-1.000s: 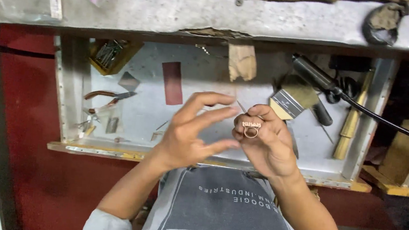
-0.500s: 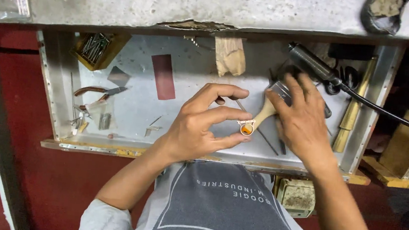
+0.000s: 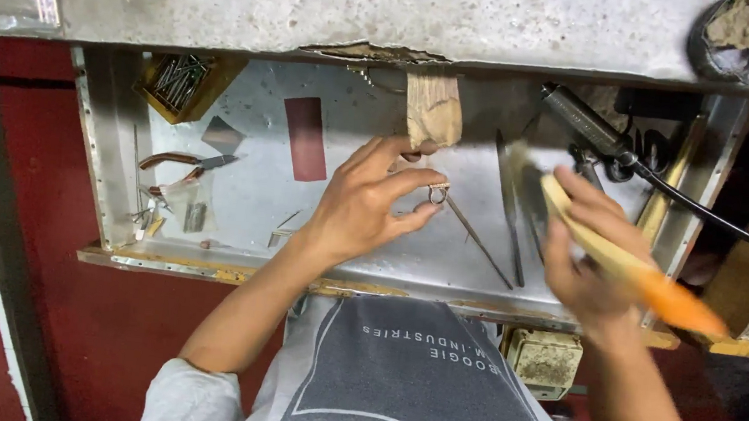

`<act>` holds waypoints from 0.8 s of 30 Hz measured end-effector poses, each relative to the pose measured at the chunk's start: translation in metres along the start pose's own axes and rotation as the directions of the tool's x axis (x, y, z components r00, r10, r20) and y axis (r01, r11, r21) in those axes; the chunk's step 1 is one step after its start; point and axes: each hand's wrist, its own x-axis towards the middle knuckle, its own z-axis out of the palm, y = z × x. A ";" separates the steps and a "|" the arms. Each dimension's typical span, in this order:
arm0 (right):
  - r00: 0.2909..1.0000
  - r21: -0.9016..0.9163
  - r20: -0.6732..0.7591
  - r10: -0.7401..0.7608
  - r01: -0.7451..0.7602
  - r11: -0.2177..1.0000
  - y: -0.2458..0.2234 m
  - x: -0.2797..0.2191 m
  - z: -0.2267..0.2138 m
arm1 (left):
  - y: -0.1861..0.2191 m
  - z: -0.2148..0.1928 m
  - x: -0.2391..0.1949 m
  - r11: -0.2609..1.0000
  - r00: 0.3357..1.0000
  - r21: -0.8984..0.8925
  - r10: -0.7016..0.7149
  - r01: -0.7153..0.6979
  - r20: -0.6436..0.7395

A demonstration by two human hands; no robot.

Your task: The person sands a small metal ring with a red abrasive block, then uses a brush to dust it. They cut a piece of the abrasive block with scissors, fold it, and later use a rotary tool on the ring. The person also handles a small plastic bag containing metal pins.

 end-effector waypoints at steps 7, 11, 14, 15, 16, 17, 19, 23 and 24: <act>0.973 -0.249 -0.168 0.156 -0.195 0.949 -0.027 -0.007 0.005 | 0.008 0.002 0.005 0.995 0.998 -0.083 0.054 -0.053 0.014; 0.987 -0.182 -0.135 0.088 -0.112 0.977 -0.036 -0.002 0.002 | 0.006 -0.001 -0.008 0.957 0.999 -0.288 -0.025 0.033 0.032; 0.988 -0.145 -0.151 -0.041 0.019 0.989 -0.052 0.041 -0.006 | 0.017 -0.028 -0.005 0.971 0.996 -0.241 -0.031 0.011 -0.079; 0.978 -0.042 -0.178 -0.105 0.099 0.994 -0.062 0.054 -0.011 | 0.025 -0.037 -0.006 0.965 0.989 -0.261 -0.049 0.011 -0.142; 0.977 -0.030 -0.174 -0.121 0.117 0.993 -0.082 0.081 -0.011 | 0.022 -0.040 -0.007 0.969 0.986 -0.245 -0.050 0.010 -0.158; 0.975 -0.121 0.073 -0.208 0.216 0.969 -0.104 0.105 -0.013 | 0.021 -0.042 -0.009 0.983 0.971 -0.185 -0.032 -0.012 -0.236; 0.906 -0.178 0.326 -0.269 0.339 0.924 -0.116 0.124 -0.001 | 0.025 -0.052 -0.006 0.993 0.946 -0.113 -0.010 -0.028 -0.324; 0.727 -0.320 0.438 -0.528 0.676 0.664 -0.125 0.121 0.016 | 0.027 -0.073 -0.001 0.997 0.873 -0.074 -0.035 -0.002 -0.487; 0.746 -0.241 0.453 -0.488 0.629 0.739 -0.139 0.121 0.010 | 0.022 -0.073 -0.005 0.995 0.866 -0.095 -0.063 0.018 -0.496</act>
